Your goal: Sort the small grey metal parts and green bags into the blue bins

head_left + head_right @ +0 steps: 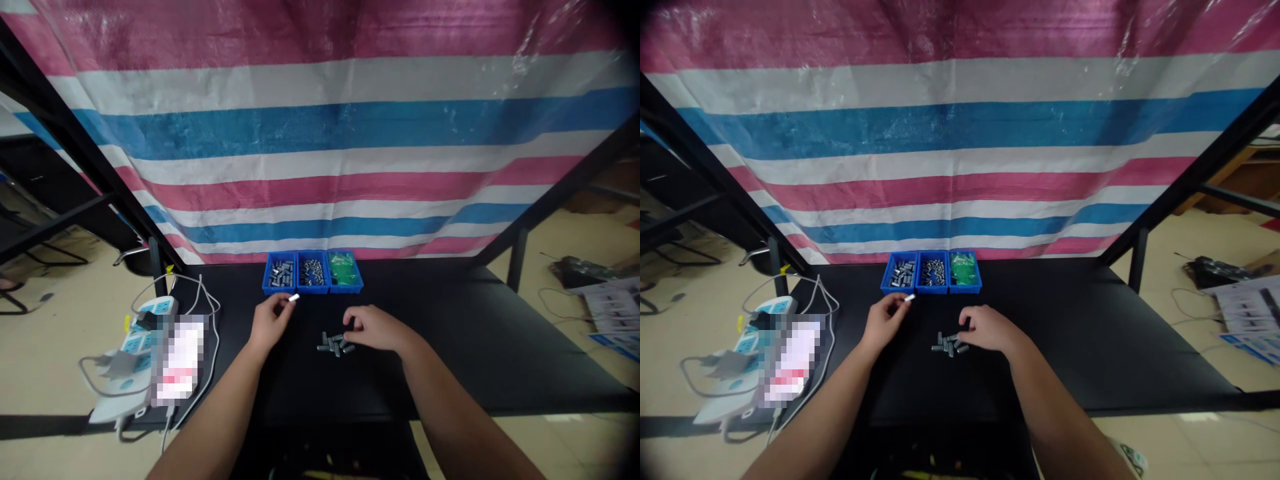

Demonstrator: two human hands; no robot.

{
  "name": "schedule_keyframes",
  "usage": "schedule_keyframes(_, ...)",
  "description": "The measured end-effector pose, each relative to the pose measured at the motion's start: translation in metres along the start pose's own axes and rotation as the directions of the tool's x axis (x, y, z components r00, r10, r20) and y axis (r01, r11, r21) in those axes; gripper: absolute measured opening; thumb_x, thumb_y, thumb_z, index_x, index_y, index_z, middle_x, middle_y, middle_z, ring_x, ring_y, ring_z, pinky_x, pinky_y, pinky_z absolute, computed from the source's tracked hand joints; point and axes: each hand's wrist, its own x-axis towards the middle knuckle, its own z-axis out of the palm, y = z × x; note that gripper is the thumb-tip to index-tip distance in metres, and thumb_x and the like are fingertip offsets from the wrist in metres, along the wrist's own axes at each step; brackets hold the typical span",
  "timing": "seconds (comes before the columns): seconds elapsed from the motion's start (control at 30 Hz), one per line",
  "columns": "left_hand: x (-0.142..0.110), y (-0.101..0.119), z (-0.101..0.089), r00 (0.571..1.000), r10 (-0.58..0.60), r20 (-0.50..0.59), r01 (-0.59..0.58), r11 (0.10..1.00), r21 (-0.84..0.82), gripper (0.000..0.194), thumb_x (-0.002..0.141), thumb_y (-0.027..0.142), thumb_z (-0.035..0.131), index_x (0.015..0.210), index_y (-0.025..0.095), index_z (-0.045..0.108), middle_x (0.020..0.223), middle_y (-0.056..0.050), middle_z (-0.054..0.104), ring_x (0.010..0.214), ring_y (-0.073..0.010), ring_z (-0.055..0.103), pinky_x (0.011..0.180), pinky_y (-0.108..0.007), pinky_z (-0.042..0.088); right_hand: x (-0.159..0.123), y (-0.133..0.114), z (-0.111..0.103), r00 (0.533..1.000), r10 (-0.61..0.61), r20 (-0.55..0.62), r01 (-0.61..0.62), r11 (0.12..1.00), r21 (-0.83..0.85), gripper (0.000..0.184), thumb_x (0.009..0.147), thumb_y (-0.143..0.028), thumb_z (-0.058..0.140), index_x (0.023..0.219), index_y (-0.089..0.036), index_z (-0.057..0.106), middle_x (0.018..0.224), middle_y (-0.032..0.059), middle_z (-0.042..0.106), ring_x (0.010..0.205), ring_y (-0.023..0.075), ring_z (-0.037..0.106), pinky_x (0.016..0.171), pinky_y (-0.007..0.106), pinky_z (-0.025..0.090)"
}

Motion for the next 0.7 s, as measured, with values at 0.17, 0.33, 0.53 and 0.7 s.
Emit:
schedule_keyframes(0.17,0.018,0.0,0.004,0.967,-0.253,-0.024,0.154,0.659,-0.737,0.054,0.077,0.038,0.083,0.124,0.017,0.067,0.121,-0.012,0.073,0.106,-0.0207,0.071,0.092,-0.032,0.054,-0.027,0.009,0.034,0.996,0.052,-0.067,-0.046,0.994,0.096,0.028,0.072,-0.029,0.079,0.095,-0.021,0.066,0.071,-0.0018,0.073,0.063,0.0153,0.065,0.06,0.024,0.04)
schedule_keyframes(0.33,0.006,0.0,-0.003,0.965,-0.241,0.099,0.221,0.553,-0.804,0.048,0.077,0.03,0.084,0.122,0.017,0.068,0.121,-0.012,0.074,0.109,-0.0211,0.071,0.099,-0.034,0.054,-0.03,0.012,0.049,0.978,0.068,-0.198,-0.053,0.995,0.08,0.011,0.079,-0.027,0.072,0.074,-0.019,0.065,0.066,0.0003,0.07,0.059,0.0146,0.062,0.057,0.025,0.039)
schedule_keyframes(0.53,-0.001,-0.01,-0.011,0.986,-0.163,0.04,0.154,0.781,-0.606,0.028,0.081,0.033,0.077,0.1,0.014,0.069,0.074,-0.002,0.071,0.068,-0.0131,0.068,0.07,-0.025,0.054,-0.015,0.005,0.042,0.953,-0.098,-0.285,0.207,0.901,0.382,0.017,0.083,-0.035,0.072,0.082,-0.02,0.062,0.074,-0.0006,0.066,0.067,0.0144,0.064,0.062,0.025,0.049)
schedule_keyframes(0.7,-0.003,-0.011,-0.007,0.996,-0.051,0.076,0.072,0.949,-0.306,0.022,0.083,0.034,0.072,0.092,0.014,0.07,0.07,0.0,0.064,0.058,-0.0095,0.058,0.059,-0.022,0.045,0.033,-0.019,0.046,0.981,-0.08,-0.175,0.166,0.813,0.559,0.027,0.078,-0.04,0.076,0.089,-0.022,0.059,0.065,-0.004,0.061,0.05,0.0129,0.058,0.045,0.024,0.049)
